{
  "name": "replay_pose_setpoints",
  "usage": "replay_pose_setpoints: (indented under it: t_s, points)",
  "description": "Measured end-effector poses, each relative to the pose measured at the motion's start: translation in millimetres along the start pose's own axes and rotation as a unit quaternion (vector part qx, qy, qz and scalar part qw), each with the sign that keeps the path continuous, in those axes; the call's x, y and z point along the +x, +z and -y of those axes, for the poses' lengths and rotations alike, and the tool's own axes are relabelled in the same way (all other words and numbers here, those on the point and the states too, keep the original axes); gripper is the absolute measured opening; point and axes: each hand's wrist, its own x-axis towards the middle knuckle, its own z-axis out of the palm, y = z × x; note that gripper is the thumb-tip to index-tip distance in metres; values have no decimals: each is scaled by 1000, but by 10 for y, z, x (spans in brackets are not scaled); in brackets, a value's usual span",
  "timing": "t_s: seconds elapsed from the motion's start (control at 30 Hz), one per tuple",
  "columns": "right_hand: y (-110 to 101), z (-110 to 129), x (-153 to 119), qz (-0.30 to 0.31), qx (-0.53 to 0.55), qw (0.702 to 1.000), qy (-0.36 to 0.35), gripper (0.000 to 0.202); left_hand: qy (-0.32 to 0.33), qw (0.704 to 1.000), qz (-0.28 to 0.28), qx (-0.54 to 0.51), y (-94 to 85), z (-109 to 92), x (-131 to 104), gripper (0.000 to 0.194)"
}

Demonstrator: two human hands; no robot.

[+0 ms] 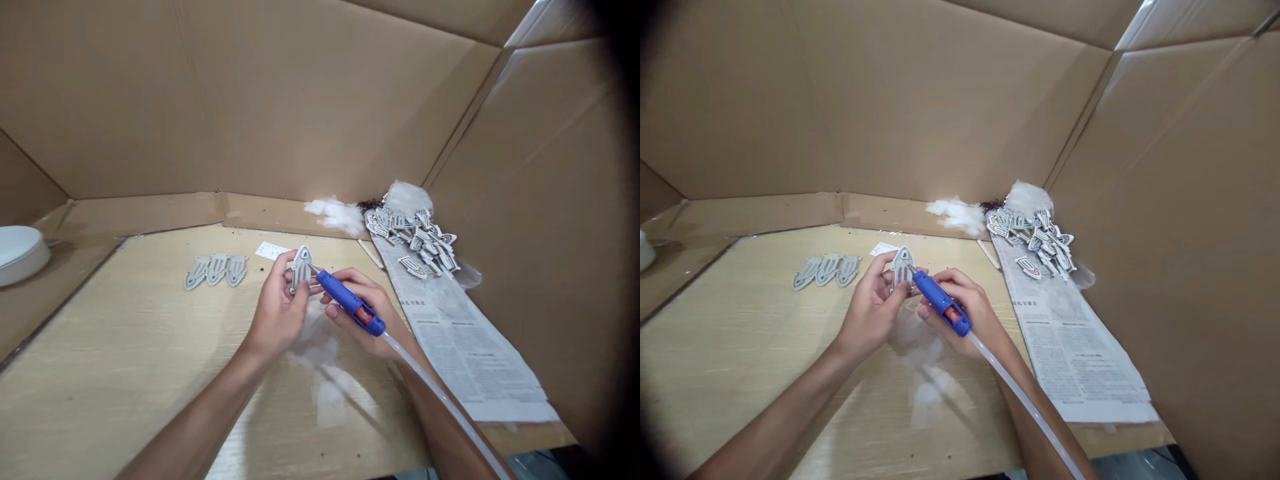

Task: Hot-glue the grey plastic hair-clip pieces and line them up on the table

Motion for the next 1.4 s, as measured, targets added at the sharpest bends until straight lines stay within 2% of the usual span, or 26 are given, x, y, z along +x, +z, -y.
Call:
replay_pose_setpoints:
  t_s: [0.77,1.0,1.07,1.23,1.3,1.4]
  points:
    - [64,-24,-15,-19,-21,1000,11,13,11,999,-2,51,10,64,-40,46]
    - [239,60,-38,-31,-14,999,31,12,84,974,-33,208,-27,76,-88,41]
    - [303,66,-57,-57,-55,996,37,11,78,976,-39,200,-26,81,-75,43]
    - [288,57,-81,-243,-201,948,35,28,21,997,-70,20,19,46,19,48]
    - [220,41,-69,-254,-175,949,57,30,-4,998,-64,-28,24,13,49,44]
    - [119,-3,-35,-238,-54,961,128,34,3,999,-54,-1,-18,-27,80,38]
